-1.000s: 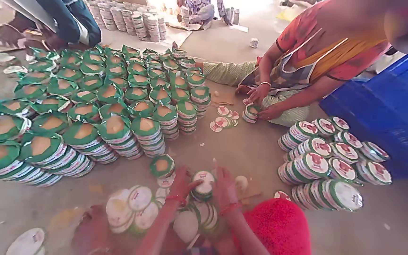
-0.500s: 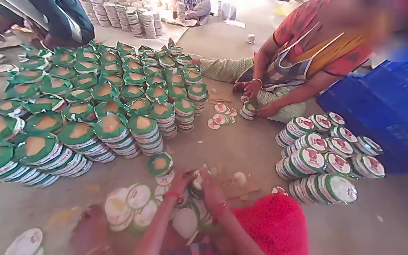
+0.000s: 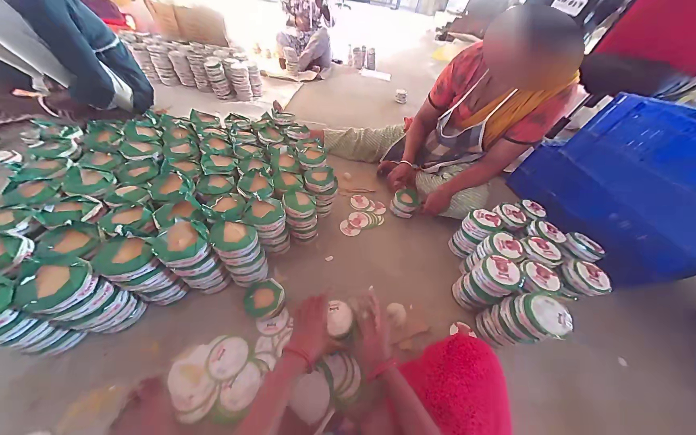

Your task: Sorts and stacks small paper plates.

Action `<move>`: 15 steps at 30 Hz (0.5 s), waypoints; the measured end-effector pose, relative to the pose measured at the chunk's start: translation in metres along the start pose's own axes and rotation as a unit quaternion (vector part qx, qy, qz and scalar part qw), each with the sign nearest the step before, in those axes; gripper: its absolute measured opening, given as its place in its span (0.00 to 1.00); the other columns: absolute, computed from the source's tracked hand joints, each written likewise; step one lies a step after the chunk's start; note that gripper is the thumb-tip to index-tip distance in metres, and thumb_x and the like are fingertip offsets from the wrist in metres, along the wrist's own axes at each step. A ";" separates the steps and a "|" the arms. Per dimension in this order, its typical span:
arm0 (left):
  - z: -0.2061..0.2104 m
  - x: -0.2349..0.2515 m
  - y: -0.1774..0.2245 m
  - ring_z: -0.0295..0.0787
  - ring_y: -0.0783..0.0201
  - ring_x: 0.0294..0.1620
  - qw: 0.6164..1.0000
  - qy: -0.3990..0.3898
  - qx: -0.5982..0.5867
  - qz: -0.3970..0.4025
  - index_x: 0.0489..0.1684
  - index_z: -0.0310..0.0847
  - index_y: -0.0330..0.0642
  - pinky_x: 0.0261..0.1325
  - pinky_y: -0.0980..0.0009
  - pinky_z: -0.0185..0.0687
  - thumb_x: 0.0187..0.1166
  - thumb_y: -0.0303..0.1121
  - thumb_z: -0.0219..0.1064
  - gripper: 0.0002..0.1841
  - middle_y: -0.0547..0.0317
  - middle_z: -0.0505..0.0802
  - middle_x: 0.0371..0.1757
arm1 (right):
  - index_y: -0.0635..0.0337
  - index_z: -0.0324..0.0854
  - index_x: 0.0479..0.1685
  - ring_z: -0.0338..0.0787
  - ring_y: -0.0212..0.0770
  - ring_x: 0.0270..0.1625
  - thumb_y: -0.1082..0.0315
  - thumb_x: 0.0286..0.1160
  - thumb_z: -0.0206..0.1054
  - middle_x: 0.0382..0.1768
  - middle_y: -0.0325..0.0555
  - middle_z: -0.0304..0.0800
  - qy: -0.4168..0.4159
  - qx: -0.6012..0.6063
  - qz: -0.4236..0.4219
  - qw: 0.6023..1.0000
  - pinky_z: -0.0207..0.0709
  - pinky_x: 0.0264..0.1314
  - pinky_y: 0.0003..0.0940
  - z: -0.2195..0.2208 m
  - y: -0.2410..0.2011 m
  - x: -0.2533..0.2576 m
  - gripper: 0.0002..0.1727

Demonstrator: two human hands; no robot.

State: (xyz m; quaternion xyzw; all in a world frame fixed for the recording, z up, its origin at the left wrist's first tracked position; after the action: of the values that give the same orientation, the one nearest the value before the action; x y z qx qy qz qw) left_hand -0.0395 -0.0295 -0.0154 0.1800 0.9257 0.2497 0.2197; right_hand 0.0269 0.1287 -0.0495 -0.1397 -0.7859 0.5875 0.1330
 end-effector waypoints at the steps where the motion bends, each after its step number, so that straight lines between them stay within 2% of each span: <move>1: 0.002 0.003 0.005 0.60 0.40 0.88 0.999 0.001 0.040 0.007 0.95 0.48 0.48 0.87 0.38 0.51 0.40 0.57 0.91 0.72 0.43 0.73 0.85 | 0.72 0.56 0.88 0.75 0.47 0.83 0.78 0.79 0.54 0.82 0.61 0.73 -0.007 0.035 0.035 0.999 0.69 0.86 0.42 -0.002 -0.002 0.001 0.34; 3: 0.003 0.007 0.008 0.69 0.41 0.83 0.999 0.037 0.008 0.009 0.95 0.47 0.47 0.85 0.41 0.59 0.35 0.52 0.93 0.74 0.42 0.78 0.81 | 0.73 0.59 0.85 0.82 0.45 0.77 0.80 0.80 0.57 0.78 0.61 0.78 -0.009 0.150 0.110 0.983 0.75 0.80 0.40 -0.007 -0.009 0.004 0.31; 5: 0.004 0.006 0.005 0.72 0.38 0.80 0.992 0.093 -0.076 0.031 0.95 0.46 0.44 0.83 0.41 0.62 0.32 0.48 0.94 0.75 0.38 0.78 0.79 | 0.71 0.56 0.86 0.83 0.47 0.75 0.77 0.85 0.53 0.77 0.62 0.76 0.029 0.264 0.168 0.949 0.77 0.77 0.41 -0.014 -0.022 0.000 0.29; 7: 0.005 0.001 0.012 0.74 0.36 0.78 0.972 0.162 -0.145 0.094 0.93 0.47 0.36 0.83 0.40 0.64 0.29 0.47 0.95 0.76 0.35 0.80 0.77 | 0.64 0.53 0.89 0.82 0.45 0.74 0.63 0.94 0.42 0.79 0.58 0.75 0.031 0.325 0.203 0.923 0.77 0.75 0.41 -0.020 -0.032 -0.003 0.28; 8: 0.008 -0.002 0.019 0.77 0.36 0.77 0.957 0.194 -0.164 0.138 0.91 0.49 0.31 0.82 0.40 0.65 0.28 0.48 0.94 0.76 0.36 0.83 0.75 | 0.60 0.56 0.88 0.83 0.44 0.72 0.53 0.95 0.36 0.76 0.55 0.77 0.006 0.350 0.217 0.911 0.78 0.71 0.43 -0.022 -0.035 -0.004 0.30; 9: 0.009 -0.002 0.028 0.77 0.37 0.76 0.946 0.208 -0.177 0.175 0.90 0.50 0.30 0.82 0.38 0.64 0.26 0.50 0.93 0.76 0.39 0.85 0.73 | 0.56 0.64 0.83 0.87 0.42 0.66 0.45 0.94 0.33 0.68 0.50 0.84 -0.017 0.387 0.234 0.892 0.83 0.64 0.43 -0.023 -0.041 -0.002 0.33; 10: 0.009 -0.002 0.035 0.75 0.36 0.78 0.942 0.202 -0.182 0.198 0.91 0.49 0.30 0.84 0.35 0.58 0.26 0.54 0.93 0.78 0.41 0.84 0.75 | 0.55 0.72 0.74 0.91 0.43 0.59 0.40 0.91 0.31 0.59 0.49 0.90 -0.030 0.440 0.258 0.860 0.87 0.58 0.45 -0.023 -0.046 0.004 0.35; 11: 0.006 -0.002 0.040 0.69 0.34 0.82 0.941 0.193 -0.187 0.208 0.91 0.47 0.30 0.86 0.32 0.51 0.26 0.59 0.92 0.80 0.40 0.81 0.79 | 0.56 0.75 0.68 0.92 0.45 0.56 0.39 0.90 0.31 0.54 0.51 0.91 -0.033 0.478 0.276 0.833 0.88 0.55 0.48 -0.025 -0.050 0.011 0.36; 12: 0.001 0.000 0.040 0.62 0.31 0.86 0.938 0.195 -0.203 0.205 0.92 0.45 0.29 0.88 0.31 0.46 0.27 0.64 0.90 0.81 0.36 0.74 0.84 | 0.56 0.74 0.68 0.91 0.47 0.56 0.40 0.90 0.31 0.53 0.52 0.90 -0.036 0.498 0.284 0.819 0.87 0.56 0.50 -0.029 -0.052 0.022 0.35; 13: -0.005 0.003 0.036 0.57 0.30 0.88 0.928 0.217 -0.232 0.193 0.92 0.42 0.28 0.88 0.32 0.45 0.32 0.67 0.88 0.81 0.31 0.67 0.87 | 0.55 0.73 0.68 0.91 0.47 0.55 0.40 0.90 0.32 0.53 0.52 0.89 -0.024 0.495 0.288 0.819 0.87 0.55 0.51 -0.035 -0.053 0.036 0.34; 14: -0.013 0.005 0.028 0.55 0.29 0.89 0.916 0.256 -0.258 0.173 0.92 0.40 0.26 0.88 0.33 0.48 0.38 0.69 0.85 0.79 0.28 0.63 0.88 | 0.55 0.71 0.70 0.90 0.47 0.55 0.39 0.90 0.32 0.54 0.51 0.87 -0.007 0.466 0.278 0.840 0.86 0.54 0.50 -0.044 -0.054 0.054 0.34; 15: -0.022 0.007 0.018 0.54 0.30 0.90 0.907 0.295 -0.264 0.143 0.92 0.38 0.26 0.88 0.34 0.50 0.45 0.71 0.81 0.77 0.27 0.61 0.89 | 0.56 0.69 0.72 0.89 0.46 0.54 0.40 0.91 0.32 0.54 0.52 0.87 0.024 0.409 0.253 0.877 0.87 0.52 0.48 -0.052 -0.060 0.075 0.34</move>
State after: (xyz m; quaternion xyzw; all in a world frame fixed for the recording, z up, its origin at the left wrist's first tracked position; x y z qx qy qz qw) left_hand -0.0525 -0.0202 0.0091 0.1645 0.8129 0.5552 -0.0622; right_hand -0.0266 0.1866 0.0258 -0.2807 -0.4103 0.8666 0.0438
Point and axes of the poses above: each hand's wrist, its own x-axis towards the middle knuckle, its own z-axis out of the palm, y = z × x, the point moved 1 cm from there along x, towards the middle knuckle
